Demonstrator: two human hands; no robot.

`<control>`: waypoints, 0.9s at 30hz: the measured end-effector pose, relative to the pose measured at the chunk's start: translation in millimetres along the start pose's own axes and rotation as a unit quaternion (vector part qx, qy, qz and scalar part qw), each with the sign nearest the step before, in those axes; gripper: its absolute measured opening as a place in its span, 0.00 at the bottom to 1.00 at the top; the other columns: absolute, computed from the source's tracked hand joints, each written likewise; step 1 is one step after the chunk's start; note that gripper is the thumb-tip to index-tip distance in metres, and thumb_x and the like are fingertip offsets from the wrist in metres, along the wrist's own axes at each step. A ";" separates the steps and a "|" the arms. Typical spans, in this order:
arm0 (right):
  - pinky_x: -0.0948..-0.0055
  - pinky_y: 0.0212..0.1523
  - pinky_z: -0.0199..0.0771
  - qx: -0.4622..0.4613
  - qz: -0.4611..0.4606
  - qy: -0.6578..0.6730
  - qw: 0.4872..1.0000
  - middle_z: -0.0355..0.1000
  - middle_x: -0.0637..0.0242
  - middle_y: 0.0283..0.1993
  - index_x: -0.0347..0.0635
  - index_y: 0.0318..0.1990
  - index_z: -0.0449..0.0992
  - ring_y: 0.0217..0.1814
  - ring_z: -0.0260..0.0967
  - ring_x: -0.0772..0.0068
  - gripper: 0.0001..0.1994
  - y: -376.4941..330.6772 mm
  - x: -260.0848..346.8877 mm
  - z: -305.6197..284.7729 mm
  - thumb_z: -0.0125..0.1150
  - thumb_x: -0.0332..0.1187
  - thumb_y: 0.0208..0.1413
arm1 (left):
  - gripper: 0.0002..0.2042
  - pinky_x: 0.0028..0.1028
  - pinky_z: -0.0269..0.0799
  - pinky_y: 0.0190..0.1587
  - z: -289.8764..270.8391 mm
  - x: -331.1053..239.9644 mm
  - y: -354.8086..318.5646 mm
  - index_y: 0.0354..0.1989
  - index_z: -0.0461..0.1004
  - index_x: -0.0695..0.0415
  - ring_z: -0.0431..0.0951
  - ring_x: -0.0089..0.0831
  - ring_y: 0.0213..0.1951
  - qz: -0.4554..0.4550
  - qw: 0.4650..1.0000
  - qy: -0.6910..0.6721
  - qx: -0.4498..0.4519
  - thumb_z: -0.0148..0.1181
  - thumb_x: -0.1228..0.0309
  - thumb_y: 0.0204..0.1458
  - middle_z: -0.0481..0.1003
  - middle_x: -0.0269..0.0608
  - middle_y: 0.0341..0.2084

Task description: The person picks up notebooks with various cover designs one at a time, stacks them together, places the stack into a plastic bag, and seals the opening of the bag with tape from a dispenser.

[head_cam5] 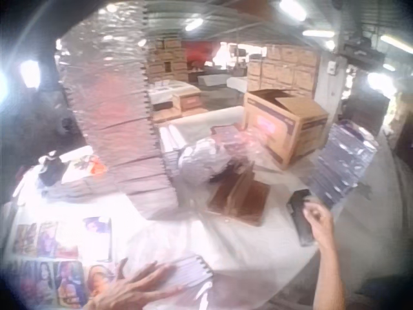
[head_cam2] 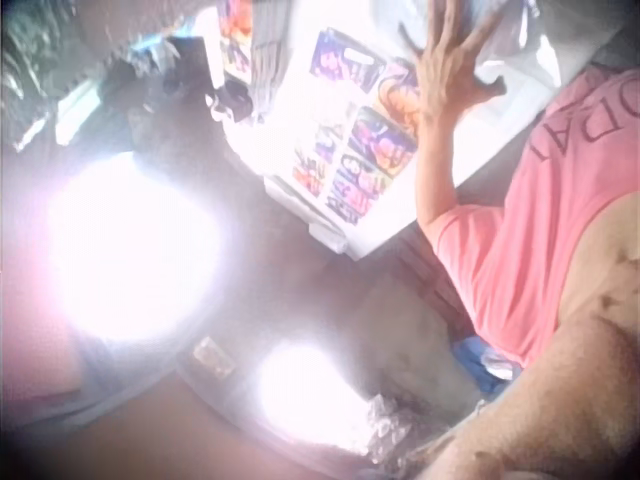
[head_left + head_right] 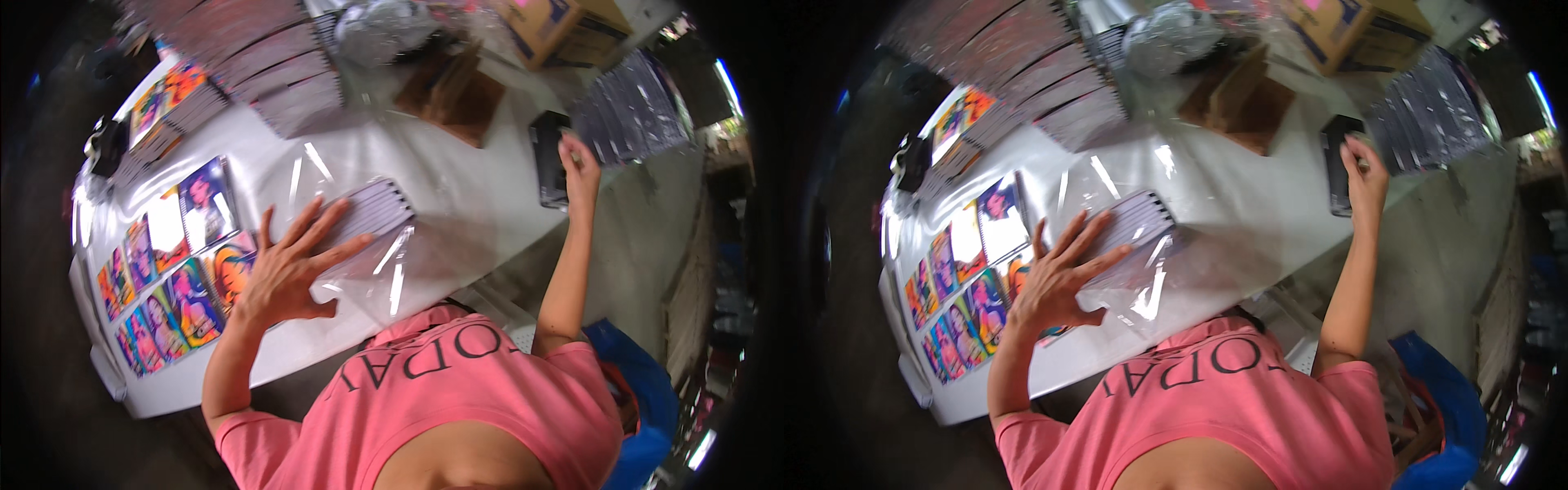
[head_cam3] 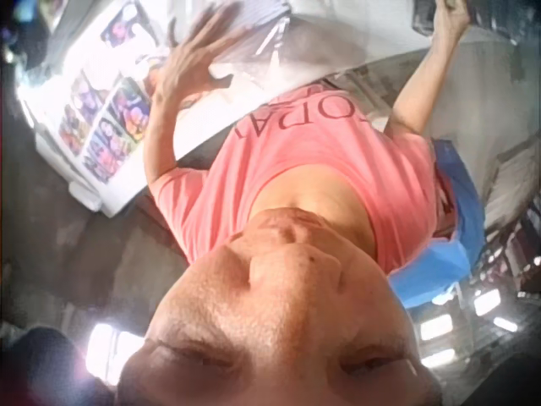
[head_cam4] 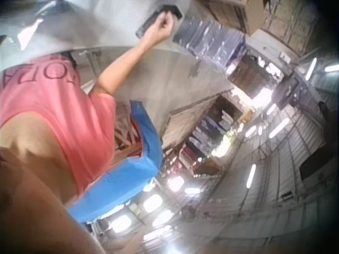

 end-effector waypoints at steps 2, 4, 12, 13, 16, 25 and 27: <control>0.75 0.39 0.64 -0.063 0.063 -0.201 0.976 0.74 0.67 0.39 0.43 0.45 0.75 0.39 0.67 0.74 0.17 -7.3 -71.0 -73.9 0.61 0.43 0.53 | 0.51 0.62 0.33 0.62 -2.4 -2.4 1.7 0.61 0.56 0.24 0.46 0.37 0.67 0.000 1.000 -0.017 0.002 0.72 0.62 0.17 0.47 0.31 0.67; 0.72 0.39 0.66 0.001 0.153 -0.151 0.977 0.71 0.66 0.42 0.42 0.45 0.74 0.42 0.66 0.70 0.20 -15.2 -123.3 -89.3 0.59 0.48 0.54 | 0.50 0.59 0.30 0.63 -1.5 -3.5 4.3 0.60 0.59 0.25 0.47 0.37 0.67 -0.002 1.000 -0.025 -0.003 0.71 0.63 0.17 0.49 0.32 0.66; 0.76 0.35 0.65 0.107 0.407 0.106 0.901 0.68 0.76 0.41 0.49 0.38 0.77 0.32 0.54 0.81 0.14 -43.7 -161.2 -59.3 0.60 0.48 0.53 | 0.48 0.55 0.26 0.65 -3.2 -3.8 2.2 0.59 0.60 0.24 0.47 0.37 0.67 -0.011 0.999 -0.023 -0.033 0.70 0.65 0.18 0.51 0.32 0.66; 0.75 0.38 0.66 0.100 0.386 0.174 0.901 0.68 0.76 0.42 0.49 0.37 0.78 0.34 0.57 0.81 0.13 -47.4 -162.2 -58.2 0.60 0.46 0.53 | 0.48 0.55 0.27 0.65 -1.9 -4.3 1.4 0.59 0.60 0.24 0.47 0.37 0.67 -0.013 0.999 -0.024 -0.029 0.70 0.65 0.18 0.51 0.32 0.66; 0.66 0.46 0.68 0.038 0.335 0.373 0.864 0.69 0.75 0.44 0.46 0.33 0.79 0.45 0.61 0.81 0.11 -70.2 -168.6 -62.2 0.59 0.42 0.55 | 0.49 0.56 0.28 0.64 -3.6 -2.9 2.1 0.59 0.61 0.24 0.48 0.36 0.67 -0.019 0.999 -0.023 -0.022 0.71 0.66 0.17 0.51 0.31 0.66; 0.83 0.22 0.66 0.116 0.176 -0.149 0.966 0.76 0.65 0.30 0.43 0.41 0.80 0.19 0.62 0.86 0.12 -38.0 -11.5 -29.6 0.62 0.37 0.51 | 0.52 0.62 0.34 0.62 4.5 0.6 -3.0 0.61 0.55 0.21 0.45 0.34 0.68 -0.013 1.000 -0.015 -0.017 0.73 0.65 0.18 0.47 0.26 0.67; 0.84 0.12 0.53 0.322 0.022 -0.017 0.946 0.73 0.68 0.20 0.44 0.49 0.76 0.10 0.53 0.85 0.17 -41.0 67.0 57.2 0.62 0.35 0.51 | 0.53 0.62 0.33 0.62 2.3 -2.1 -1.5 0.62 0.53 0.20 0.43 0.35 0.68 0.005 1.000 -0.009 -0.024 0.73 0.64 0.18 0.46 0.25 0.67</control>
Point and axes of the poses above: each hand's wrist, its own y-axis towards the middle knuckle, its own z-axis out of the palm, x = y × z, the point moved 10 cm from there along y, towards the middle knuckle
